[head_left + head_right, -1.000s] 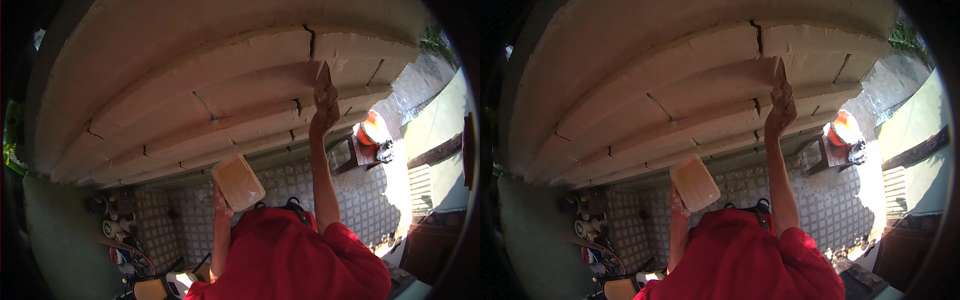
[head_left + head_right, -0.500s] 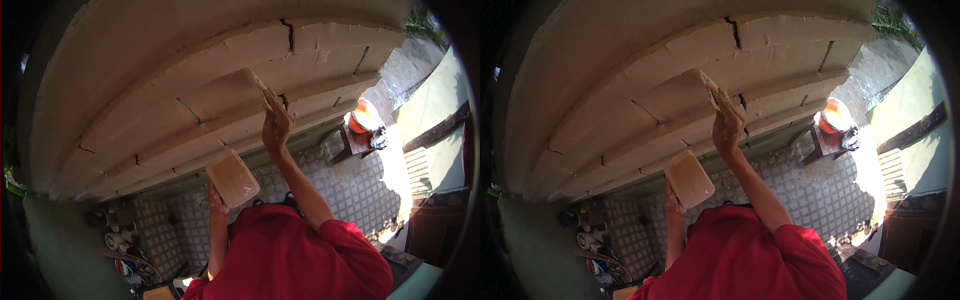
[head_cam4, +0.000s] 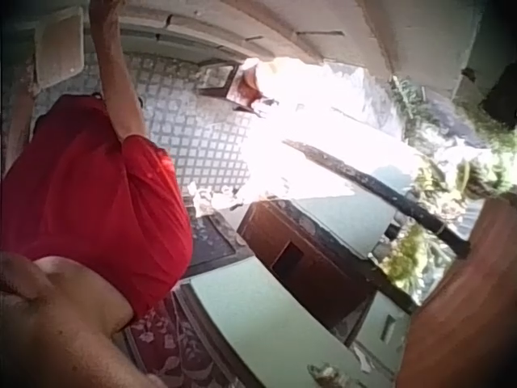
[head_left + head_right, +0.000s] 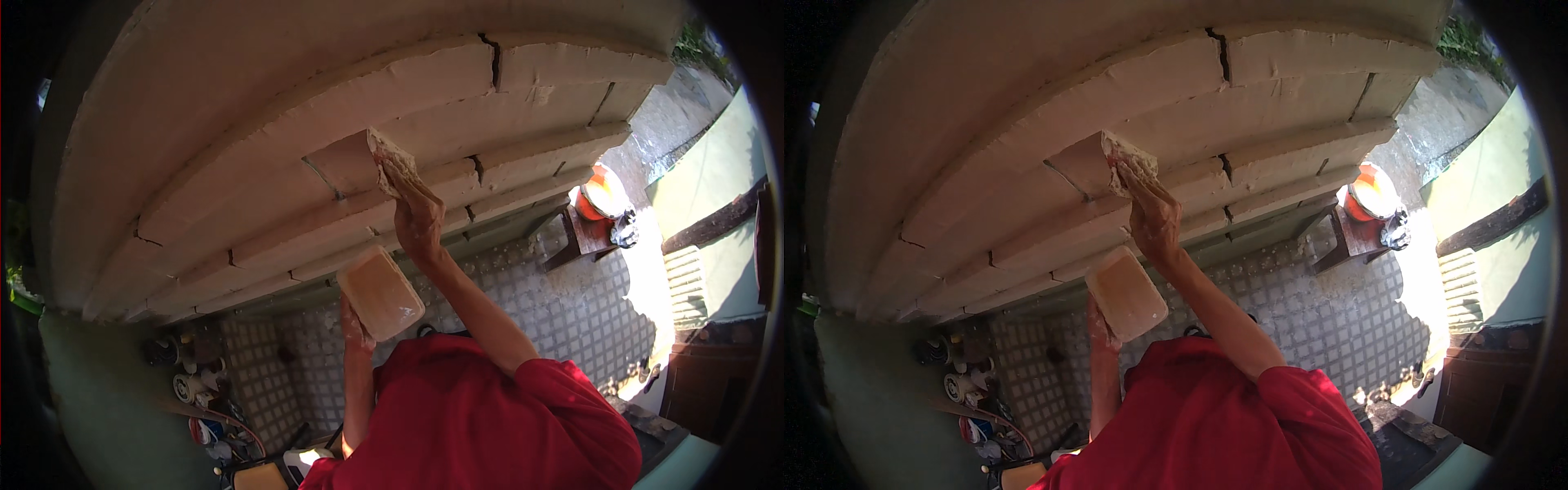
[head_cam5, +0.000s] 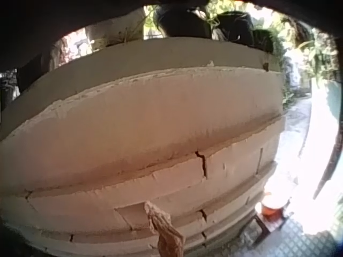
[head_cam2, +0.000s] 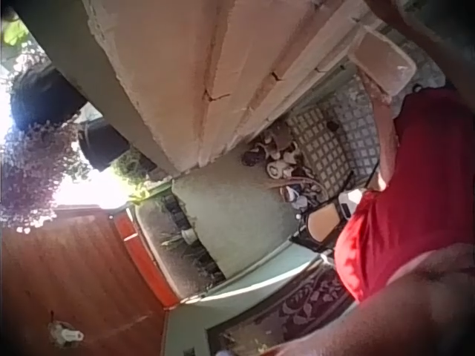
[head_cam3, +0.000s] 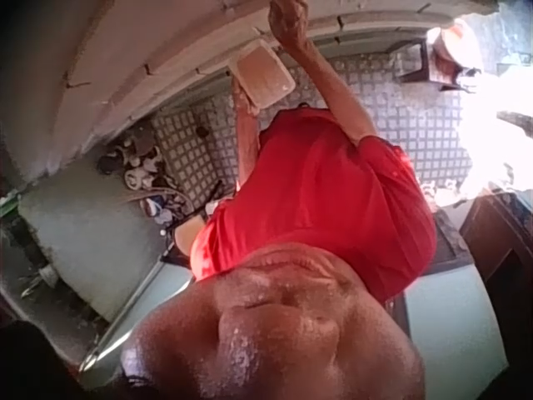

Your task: Applying plaster to repair cracks in a concrete wall using a putty knife.

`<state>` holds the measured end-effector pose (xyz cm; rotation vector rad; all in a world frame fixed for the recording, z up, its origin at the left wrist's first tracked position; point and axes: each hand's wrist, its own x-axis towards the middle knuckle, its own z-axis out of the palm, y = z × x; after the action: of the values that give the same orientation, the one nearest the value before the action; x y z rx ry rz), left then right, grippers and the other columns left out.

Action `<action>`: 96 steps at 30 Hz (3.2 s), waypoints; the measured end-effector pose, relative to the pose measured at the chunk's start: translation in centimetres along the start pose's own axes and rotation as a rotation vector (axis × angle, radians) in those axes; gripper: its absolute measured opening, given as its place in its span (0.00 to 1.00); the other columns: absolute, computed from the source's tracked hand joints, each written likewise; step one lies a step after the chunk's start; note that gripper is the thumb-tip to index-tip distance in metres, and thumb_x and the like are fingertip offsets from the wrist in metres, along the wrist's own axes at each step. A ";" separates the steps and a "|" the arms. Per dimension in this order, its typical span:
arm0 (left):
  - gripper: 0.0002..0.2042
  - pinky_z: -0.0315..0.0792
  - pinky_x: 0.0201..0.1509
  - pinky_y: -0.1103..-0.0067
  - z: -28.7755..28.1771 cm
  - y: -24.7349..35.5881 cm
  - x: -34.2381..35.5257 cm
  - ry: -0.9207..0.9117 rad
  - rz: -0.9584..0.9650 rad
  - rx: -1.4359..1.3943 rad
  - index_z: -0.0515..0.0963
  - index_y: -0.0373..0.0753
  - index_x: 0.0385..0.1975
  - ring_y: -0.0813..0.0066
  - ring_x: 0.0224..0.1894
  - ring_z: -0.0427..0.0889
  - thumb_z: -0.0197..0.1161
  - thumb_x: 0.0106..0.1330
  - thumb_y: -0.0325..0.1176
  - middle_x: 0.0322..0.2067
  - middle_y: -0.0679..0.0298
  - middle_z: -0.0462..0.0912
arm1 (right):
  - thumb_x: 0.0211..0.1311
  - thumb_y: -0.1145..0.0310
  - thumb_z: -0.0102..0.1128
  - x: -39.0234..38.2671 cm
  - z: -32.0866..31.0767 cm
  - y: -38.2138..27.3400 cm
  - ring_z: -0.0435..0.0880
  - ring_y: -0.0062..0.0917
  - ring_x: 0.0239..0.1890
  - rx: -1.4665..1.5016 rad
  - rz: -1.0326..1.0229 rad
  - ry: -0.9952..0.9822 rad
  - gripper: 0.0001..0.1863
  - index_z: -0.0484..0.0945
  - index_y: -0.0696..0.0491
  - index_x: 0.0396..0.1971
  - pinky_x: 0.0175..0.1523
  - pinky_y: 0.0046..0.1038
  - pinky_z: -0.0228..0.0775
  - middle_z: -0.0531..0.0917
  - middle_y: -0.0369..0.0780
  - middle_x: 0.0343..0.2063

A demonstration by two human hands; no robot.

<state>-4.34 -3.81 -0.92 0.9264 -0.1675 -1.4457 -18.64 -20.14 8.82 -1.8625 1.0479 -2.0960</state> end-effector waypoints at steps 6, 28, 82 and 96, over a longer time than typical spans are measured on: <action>0.26 0.73 0.60 0.71 -0.7 0.6 -0.3 0.031 0.043 -0.008 0.65 0.42 0.64 0.66 0.58 0.75 0.48 0.74 0.52 0.60 0.64 0.73 | 0.63 0.85 0.45 1.1 -5.7 3.8 0.82 0.21 0.45 0.038 0.355 0.304 0.19 0.78 0.62 0.51 0.43 0.27 0.81 0.84 0.42 0.49; 0.27 0.74 0.60 0.69 -2.3 1.6 0.2 0.061 0.030 -0.014 0.64 0.43 0.65 0.66 0.59 0.75 0.47 0.74 0.52 0.60 0.64 0.72 | 0.64 0.83 0.47 -0.3 -1.8 2.8 0.78 0.14 0.38 0.115 0.479 0.243 0.22 0.75 0.57 0.58 0.49 0.31 0.81 0.83 0.42 0.50; 0.25 0.74 0.60 0.68 2.5 -3.7 0.2 0.005 0.038 -0.045 0.66 0.42 0.63 0.65 0.58 0.76 0.49 0.74 0.51 0.59 0.64 0.74 | 0.61 0.79 0.55 7.1 -9.6 10.7 0.83 0.22 0.23 -0.025 0.359 0.245 0.11 0.83 0.57 0.41 0.29 0.27 0.76 0.84 0.44 0.25; 0.25 0.74 0.59 0.67 3.5 -4.5 -0.4 0.045 0.054 -0.026 0.66 0.43 0.64 0.65 0.57 0.76 0.50 0.73 0.52 0.59 0.64 0.74 | 0.65 0.75 0.59 5.5 -14.9 10.0 0.86 0.24 0.38 -0.202 0.354 0.321 0.12 0.82 0.62 0.46 0.44 0.27 0.79 0.87 0.46 0.37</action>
<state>-10.00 -4.37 -1.30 0.9257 -0.1392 -1.3736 -36.84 -24.70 7.74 -1.3047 1.5811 -2.1749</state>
